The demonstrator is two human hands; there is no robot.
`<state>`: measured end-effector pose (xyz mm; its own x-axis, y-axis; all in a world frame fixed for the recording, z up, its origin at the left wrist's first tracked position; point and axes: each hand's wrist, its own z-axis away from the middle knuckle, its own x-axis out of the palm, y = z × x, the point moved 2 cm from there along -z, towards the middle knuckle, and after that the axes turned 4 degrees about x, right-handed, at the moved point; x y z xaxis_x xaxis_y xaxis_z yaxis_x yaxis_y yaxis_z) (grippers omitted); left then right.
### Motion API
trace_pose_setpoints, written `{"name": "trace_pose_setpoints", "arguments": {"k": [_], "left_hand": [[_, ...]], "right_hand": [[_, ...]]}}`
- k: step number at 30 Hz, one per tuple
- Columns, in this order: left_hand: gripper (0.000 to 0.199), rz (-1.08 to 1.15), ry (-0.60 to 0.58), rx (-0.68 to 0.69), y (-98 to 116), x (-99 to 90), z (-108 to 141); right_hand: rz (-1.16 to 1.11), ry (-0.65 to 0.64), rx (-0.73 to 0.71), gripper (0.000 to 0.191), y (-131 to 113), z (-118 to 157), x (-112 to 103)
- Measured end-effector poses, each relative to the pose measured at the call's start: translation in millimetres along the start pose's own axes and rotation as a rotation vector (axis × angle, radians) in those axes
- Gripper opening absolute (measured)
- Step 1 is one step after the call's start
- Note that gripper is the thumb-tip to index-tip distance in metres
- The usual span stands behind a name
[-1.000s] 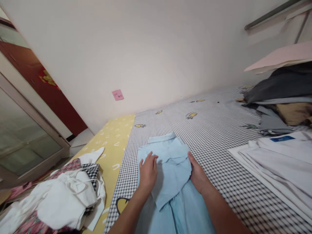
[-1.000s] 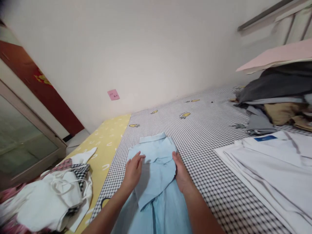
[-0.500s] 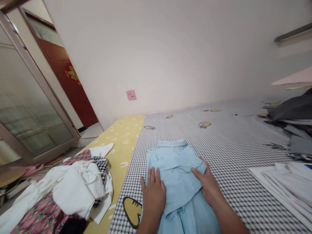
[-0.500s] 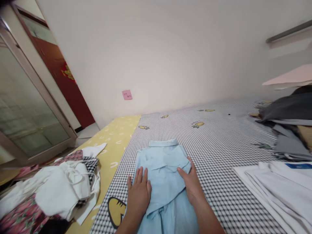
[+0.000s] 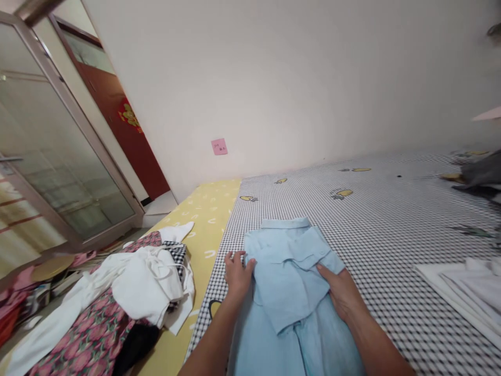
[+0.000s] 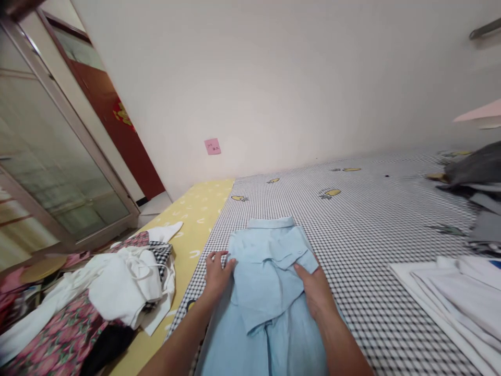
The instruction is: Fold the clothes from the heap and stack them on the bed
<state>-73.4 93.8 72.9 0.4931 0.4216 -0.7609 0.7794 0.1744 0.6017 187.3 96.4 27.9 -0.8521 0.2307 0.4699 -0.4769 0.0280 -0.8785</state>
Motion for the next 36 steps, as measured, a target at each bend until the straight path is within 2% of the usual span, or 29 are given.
{"name": "trace_pose_setpoints", "arguments": {"k": [5, 10, 12, 14, 16, 18, 21, 23, 25, 26, 27, 28, 29, 30, 32, 34, 36], "left_hand": [[0.032, -0.113, -0.152, 0.035, 7.0, 0.1, -20.0], [0.016, -0.165, -0.116, 0.002, 8.9, 0.8, -31.2], [0.014, -0.167, -0.101, -0.008, 6.8, 1.0, -34.0], [0.017, -0.173, -0.089, -0.004, 3.3, 0.4, -35.5], [0.021, -0.186, -0.069, 0.014, 0.0, -1.5, -35.2], [0.021, -0.21, -0.044, 0.041, -1.2, -4.9, -32.2], [0.011, -0.267, 0.02, 0.07, 4.4, -12.3, -20.5], [0.017, -0.326, 0.125, 0.214, 16.4, -17.9, -8.9], [0.037, -0.364, 0.172, 0.565, 34.2, -19.2, 4.9], [0.045, -0.367, 0.128, 0.785, 42.7, -16.9, 12.3], [0.049, -0.36, 0.036, 0.978, 48.9, -12.7, 19.3], [0.05, -0.346, -0.085, 1.1, 52.2, -7.3, 25.0], [0.05, -0.34, -0.204, 1.143, 52.6, -1.0, 28.9], [0.051, -0.345, -0.302, 1.114, 50.5, 5.7, 31.2], [0.054, -0.369, -0.41, 0.952, 41.9, 18.7, 32.7], [0.056, -0.388, -0.45, 0.833, 33.3, 28.9, 33.8], [0.057, -0.39, -0.459, 0.797, 29.1, 35.1, 35.5]], "right_hand": [[0.002, -0.042, -0.013, 0.081, 5.8, -4.2, -2.2], [0.032, -0.078, -0.131, 0.081, -6.7, 4.7, 5.4], [0.082, -0.091, -0.17, 0.089, -12.6, 7.8, 9.1], [0.131, -0.034, -0.137, 0.1, -13.7, 7.0, 9.0], [0.182, 0.075, -0.106, 0.1, -11.3, 3.5, 5.1], [0.242, 0.158, -0.13, 0.087, -8.2, -0.6, 0.6], [0.319, 0.204, -0.192, 0.069, -5.9, -4.0, -2.7], [0.355, 0.212, -0.222, 0.064, -7.5, -3.3, -2.6], [0.395, 0.194, -0.268, 0.057, -11.6, -0.8, -1.3], [0.414, 0.175, -0.299, 0.054, -13.9, 0.7, -0.7], [0.433, 0.154, -0.329, 0.052, -16.0, 2.1, -0.3], [0.449, 0.141, -0.35, 0.05, -17.4, 3.1, -0.6], [0.464, 0.14, -0.352, 0.049, -17.8, 3.5, -1.5], [0.479, 0.154, -0.334, 0.049, -17.2, 3.0, -3.2], [0.522, 0.203, -0.285, 0.05, -14.5, 0.2, -7.4], [0.576, 0.267, -0.314, 0.055, -13.4, -3.1, -10.8], [0.634, 0.338, -0.442, 0.06, -16.9, -3.7, -12.1]]}}
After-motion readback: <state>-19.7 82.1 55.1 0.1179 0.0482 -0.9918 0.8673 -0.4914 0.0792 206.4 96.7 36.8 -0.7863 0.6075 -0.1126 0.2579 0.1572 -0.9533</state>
